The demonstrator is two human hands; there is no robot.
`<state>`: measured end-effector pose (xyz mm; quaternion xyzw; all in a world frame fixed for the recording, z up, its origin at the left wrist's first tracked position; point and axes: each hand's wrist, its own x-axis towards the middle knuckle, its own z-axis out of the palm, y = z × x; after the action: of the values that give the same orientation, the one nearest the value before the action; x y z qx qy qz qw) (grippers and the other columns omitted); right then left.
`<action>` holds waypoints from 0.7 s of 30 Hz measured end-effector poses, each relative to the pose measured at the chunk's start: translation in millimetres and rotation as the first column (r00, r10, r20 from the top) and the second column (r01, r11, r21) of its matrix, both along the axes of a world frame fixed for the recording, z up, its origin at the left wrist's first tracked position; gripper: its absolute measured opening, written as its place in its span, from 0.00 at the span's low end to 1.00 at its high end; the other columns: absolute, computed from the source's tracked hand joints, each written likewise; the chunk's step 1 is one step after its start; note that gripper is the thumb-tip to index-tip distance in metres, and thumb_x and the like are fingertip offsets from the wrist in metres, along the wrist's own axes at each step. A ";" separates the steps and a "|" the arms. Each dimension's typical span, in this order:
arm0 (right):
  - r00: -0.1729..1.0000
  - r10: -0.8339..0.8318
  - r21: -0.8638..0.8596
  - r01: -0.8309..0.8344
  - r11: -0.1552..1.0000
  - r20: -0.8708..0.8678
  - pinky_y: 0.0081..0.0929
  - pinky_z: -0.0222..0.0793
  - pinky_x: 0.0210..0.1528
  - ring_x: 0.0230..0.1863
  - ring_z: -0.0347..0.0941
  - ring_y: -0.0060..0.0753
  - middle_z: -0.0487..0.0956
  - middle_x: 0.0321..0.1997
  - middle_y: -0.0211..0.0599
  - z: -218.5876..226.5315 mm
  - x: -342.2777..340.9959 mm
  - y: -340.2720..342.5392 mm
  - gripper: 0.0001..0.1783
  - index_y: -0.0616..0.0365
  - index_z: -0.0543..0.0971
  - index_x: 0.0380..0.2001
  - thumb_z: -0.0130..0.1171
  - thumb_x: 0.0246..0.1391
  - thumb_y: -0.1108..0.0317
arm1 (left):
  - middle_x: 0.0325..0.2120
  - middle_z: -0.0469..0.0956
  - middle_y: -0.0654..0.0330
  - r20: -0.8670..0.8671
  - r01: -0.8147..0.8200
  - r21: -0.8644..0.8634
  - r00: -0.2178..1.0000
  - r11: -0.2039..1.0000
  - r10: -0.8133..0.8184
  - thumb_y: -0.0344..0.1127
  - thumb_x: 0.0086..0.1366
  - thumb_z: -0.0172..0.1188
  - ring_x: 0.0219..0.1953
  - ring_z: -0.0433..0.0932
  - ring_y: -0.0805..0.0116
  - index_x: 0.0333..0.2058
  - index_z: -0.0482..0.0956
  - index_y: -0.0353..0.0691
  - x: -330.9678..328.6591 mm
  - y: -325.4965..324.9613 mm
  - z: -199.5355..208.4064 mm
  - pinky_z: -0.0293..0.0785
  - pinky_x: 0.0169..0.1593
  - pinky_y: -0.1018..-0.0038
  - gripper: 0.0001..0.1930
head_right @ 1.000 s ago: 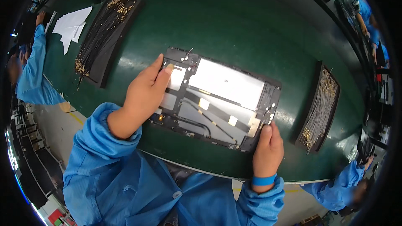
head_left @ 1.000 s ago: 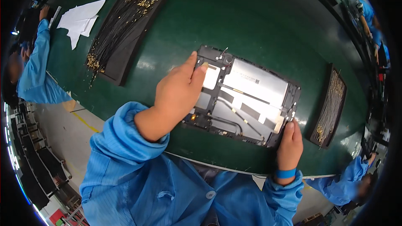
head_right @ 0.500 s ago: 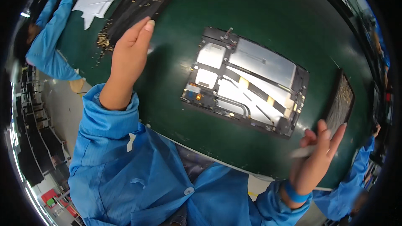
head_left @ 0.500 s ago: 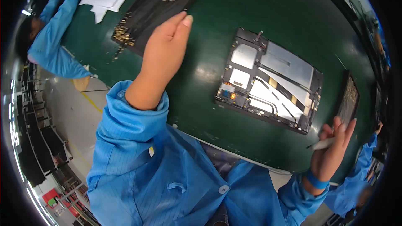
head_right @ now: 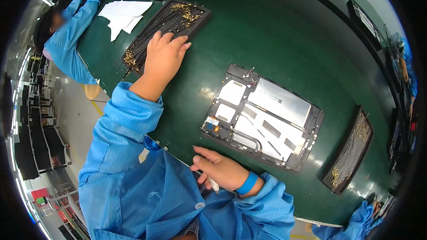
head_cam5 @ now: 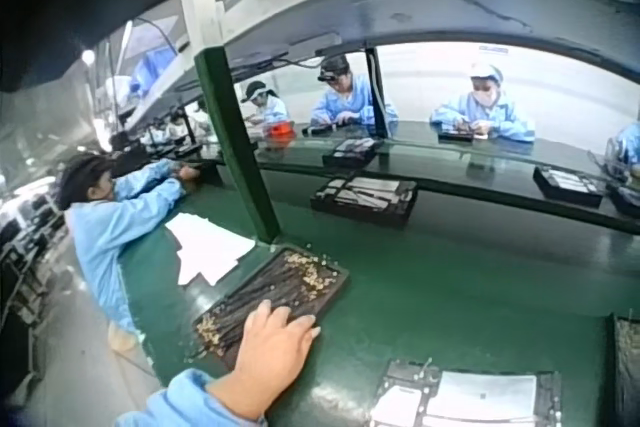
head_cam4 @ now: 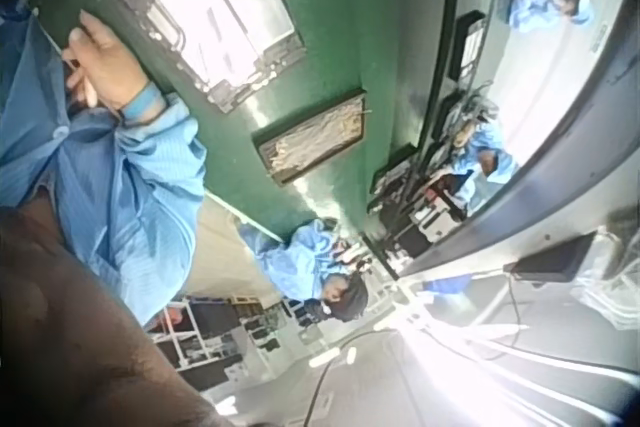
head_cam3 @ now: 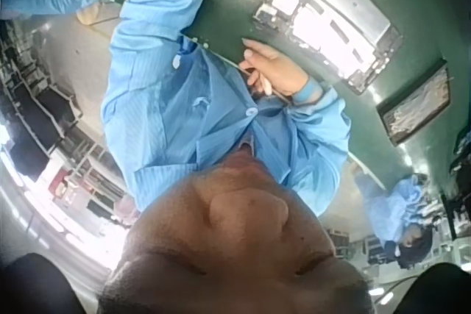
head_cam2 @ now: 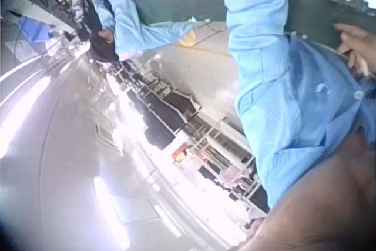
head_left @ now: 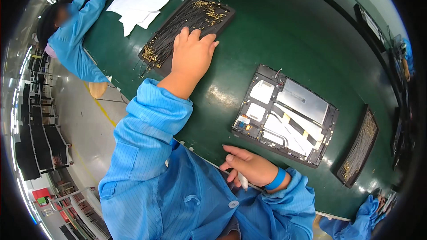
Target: Assembling internal components and connecting ribbon cables inside a tablet device on a factory production line.
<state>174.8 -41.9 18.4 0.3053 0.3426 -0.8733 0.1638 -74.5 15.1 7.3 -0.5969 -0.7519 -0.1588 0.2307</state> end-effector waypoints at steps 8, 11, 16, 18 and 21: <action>0.998 0.039 0.040 -0.037 0.999 -0.044 0.16 0.64 0.20 0.22 0.66 0.22 0.68 0.39 0.44 -2.1 -1.0 11.9 0.31 0.62 0.51 0.53 0.41 0.51 0.53 | 0.23 0.71 0.53 0.146 0.205 -0.016 0.969 0.979 -0.200 0.31 0.53 0.50 0.31 0.69 0.53 0.26 0.71 0.34 16.7 -1.0 15.3 0.63 0.40 0.65 0.06; 0.991 0.095 0.050 -0.090 0.995 -0.099 0.15 0.63 0.20 0.22 0.65 0.21 0.67 0.40 0.43 -3.1 -1.7 27.6 0.31 0.62 0.52 0.53 0.40 0.51 0.52 | 0.22 0.71 0.54 0.268 0.470 0.021 0.847 0.882 -0.458 0.26 0.49 0.53 0.29 0.69 0.56 0.29 0.70 0.35 57.1 -27.1 40.8 0.66 0.33 0.68 0.06; 0.987 -0.047 0.110 0.065 0.992 -0.154 0.14 0.62 0.21 0.23 0.63 0.19 0.70 0.36 0.37 1.8 6.5 28.0 0.26 0.62 0.62 0.47 0.40 0.51 0.52 | 0.21 0.72 0.61 0.469 0.770 -0.131 0.603 0.624 -0.645 0.25 0.41 0.55 0.21 0.71 0.66 0.32 0.70 0.37 88.6 -76.8 53.5 0.66 0.25 0.73 0.15; 0.990 -0.140 -0.013 0.140 0.990 -0.035 0.12 0.61 0.22 0.24 0.63 0.17 0.71 0.34 0.34 13.8 18.5 27.5 0.24 0.60 0.66 0.43 0.40 0.51 0.53 | 0.21 0.72 0.61 0.520 0.802 -0.159 0.564 0.576 -0.642 0.27 0.42 0.56 0.19 0.71 0.68 0.37 0.67 0.36 90.6 -91.7 50.4 0.66 0.22 0.76 0.19; 0.989 -0.104 0.099 0.114 0.989 -0.101 0.11 0.59 0.21 0.22 0.61 0.15 0.71 0.29 0.28 24.6 33.1 15.3 0.17 0.58 0.71 0.37 0.43 0.51 0.57 | 0.22 0.73 0.61 0.648 0.862 -0.052 0.413 0.503 -0.640 0.29 0.43 0.54 0.18 0.71 0.70 0.44 0.62 0.35 94.3 -106.3 42.1 0.63 0.18 0.79 0.25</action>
<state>207.9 -26.5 43.0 0.2899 0.3780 -0.8753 0.0830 19.8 -91.3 49.3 -0.8325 -0.4380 -0.2620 -0.2158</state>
